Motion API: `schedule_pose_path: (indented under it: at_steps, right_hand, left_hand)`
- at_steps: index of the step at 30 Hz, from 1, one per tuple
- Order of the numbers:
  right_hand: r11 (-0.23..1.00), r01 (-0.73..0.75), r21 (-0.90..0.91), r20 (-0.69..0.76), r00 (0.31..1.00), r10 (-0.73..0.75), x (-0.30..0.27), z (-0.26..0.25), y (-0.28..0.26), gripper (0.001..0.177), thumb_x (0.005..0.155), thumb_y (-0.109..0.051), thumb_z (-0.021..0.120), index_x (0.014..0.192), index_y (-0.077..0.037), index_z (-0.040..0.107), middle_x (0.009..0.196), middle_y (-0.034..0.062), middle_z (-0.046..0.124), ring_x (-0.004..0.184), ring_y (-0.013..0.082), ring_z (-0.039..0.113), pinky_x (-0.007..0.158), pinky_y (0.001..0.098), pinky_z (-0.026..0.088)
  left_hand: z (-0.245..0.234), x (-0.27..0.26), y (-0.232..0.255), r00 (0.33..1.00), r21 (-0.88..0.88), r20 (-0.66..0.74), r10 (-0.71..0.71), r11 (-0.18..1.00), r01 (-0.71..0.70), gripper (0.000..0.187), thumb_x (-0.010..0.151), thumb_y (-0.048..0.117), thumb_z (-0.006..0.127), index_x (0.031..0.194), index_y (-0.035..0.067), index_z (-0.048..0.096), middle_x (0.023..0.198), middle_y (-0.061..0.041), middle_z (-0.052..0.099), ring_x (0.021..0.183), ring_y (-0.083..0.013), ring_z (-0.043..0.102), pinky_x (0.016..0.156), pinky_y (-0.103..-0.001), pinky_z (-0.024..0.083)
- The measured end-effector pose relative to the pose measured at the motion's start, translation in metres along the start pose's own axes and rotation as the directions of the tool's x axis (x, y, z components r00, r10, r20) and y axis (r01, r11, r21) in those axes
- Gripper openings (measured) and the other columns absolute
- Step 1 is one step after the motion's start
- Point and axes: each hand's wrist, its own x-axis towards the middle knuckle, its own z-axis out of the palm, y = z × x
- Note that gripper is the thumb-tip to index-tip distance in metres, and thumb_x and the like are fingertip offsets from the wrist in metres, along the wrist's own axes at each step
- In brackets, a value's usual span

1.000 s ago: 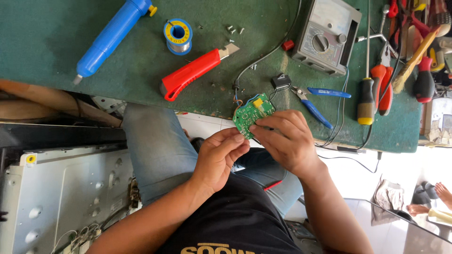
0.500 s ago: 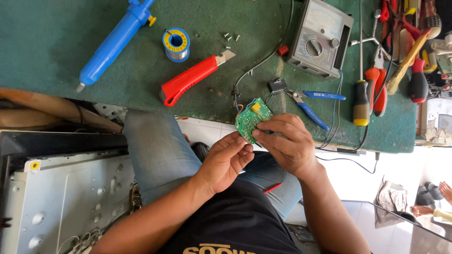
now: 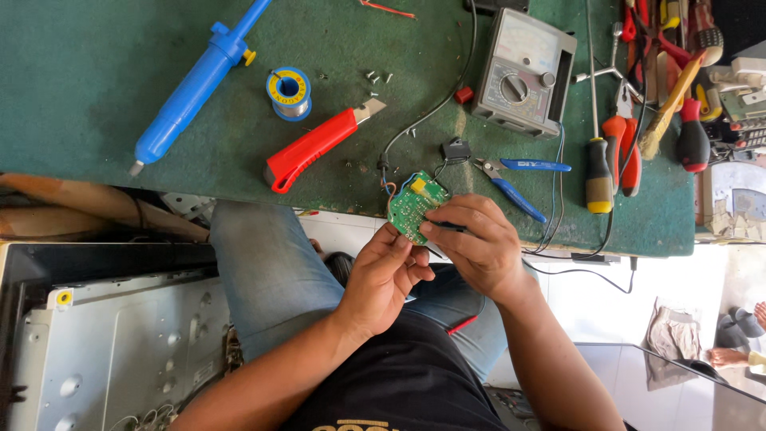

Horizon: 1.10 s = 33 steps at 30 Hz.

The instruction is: The person is repairing a green circuit board on a workbench. They use a soldering iron to work on the board, then use pliers to cut a wire. They also use a multimeter to test the circuit board and handle a small electronic component.

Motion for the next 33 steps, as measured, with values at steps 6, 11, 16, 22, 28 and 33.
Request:
schedule_pose_path:
  at_steps: [6,11,16,22,28,33]
  right_hand:
    - [1.000,-0.005,-0.007,-0.039,0.999,0.005,-0.005,0.005,0.001,0.010,0.095,-0.006,0.080,0.103,-0.007,0.086,0.107,0.0136,0.081,0.093,0.0387,0.074,0.088,0.0495,0.063]
    - [0.997,-0.051,0.059,-0.100,0.993,0.057,-0.002,0.005,-0.001,0.010,0.096,-0.004,0.078,0.103,-0.003,0.085,0.106,0.0165,0.081,0.092,0.0410,0.075,0.084,0.0523,0.064]
    - [0.999,-0.036,0.005,-0.104,0.994,0.037,0.007,-0.002,0.008,0.009,0.098,-0.002,0.076,0.102,-0.003,0.084,0.106,0.0172,0.080,0.094,0.0441,0.075,0.084,0.0544,0.063]
    - [0.980,-0.029,-0.195,-0.020,0.999,0.026,0.027,0.002,0.022,0.010,0.101,-0.006,0.076,0.094,-0.006,0.083,0.107,0.0123,0.081,0.102,0.0400,0.076,0.101,0.0522,0.059]
    - [0.977,-0.116,-0.178,0.087,0.987,0.133,0.043,-0.012,0.011,0.015,0.096,0.005,0.072,0.109,0.000,0.079,0.115,0.0174,0.078,0.116,0.0432,0.073,0.117,0.0573,0.045]
    - [0.935,-0.348,0.072,0.014,0.938,0.348,0.034,-0.022,-0.030,0.014,0.091,-0.005,0.084,0.104,-0.007,0.083,0.103,0.0101,0.079,0.094,0.0331,0.076,0.095,0.0485,0.060]
  left_hand:
    - [0.005,-0.001,0.003,1.000,0.003,0.018,0.024,1.000,-0.024,0.019,0.111,0.011,0.056,0.127,0.001,0.057,0.098,-0.010,0.061,0.089,-0.0201,0.069,0.081,-0.038,0.071]
    - [0.005,-0.001,0.001,1.000,0.000,-0.014,0.025,1.000,-0.025,0.016,0.111,0.013,0.057,0.124,0.003,0.058,0.104,-0.009,0.060,0.089,-0.0207,0.070,0.079,-0.040,0.071]
    - [-0.003,-0.009,-0.001,0.993,0.110,-0.098,0.064,0.993,-0.053,0.013,0.111,0.012,0.057,0.119,0.002,0.057,0.103,-0.009,0.057,0.084,-0.0199,0.068,0.077,-0.042,0.072]
    - [-0.006,-0.017,0.032,0.921,0.472,0.123,0.369,0.795,-0.382,0.012,0.109,0.005,0.059,0.116,-0.004,0.055,0.081,-0.015,0.069,0.070,-0.0237,0.081,0.055,-0.031,0.068]
    - [0.011,-0.016,0.062,0.700,0.644,0.369,0.611,0.376,-0.667,0.012,0.101,-0.004,0.066,0.109,-0.013,0.064,0.102,-0.019,0.063,0.071,-0.0228,0.074,0.065,-0.040,0.074]
    - [0.024,-0.018,0.069,0.629,0.658,0.483,0.609,0.222,-0.720,0.010,0.100,-0.003,0.068,0.109,-0.009,0.068,0.098,-0.017,0.066,0.073,-0.0275,0.078,0.065,-0.039,0.072]
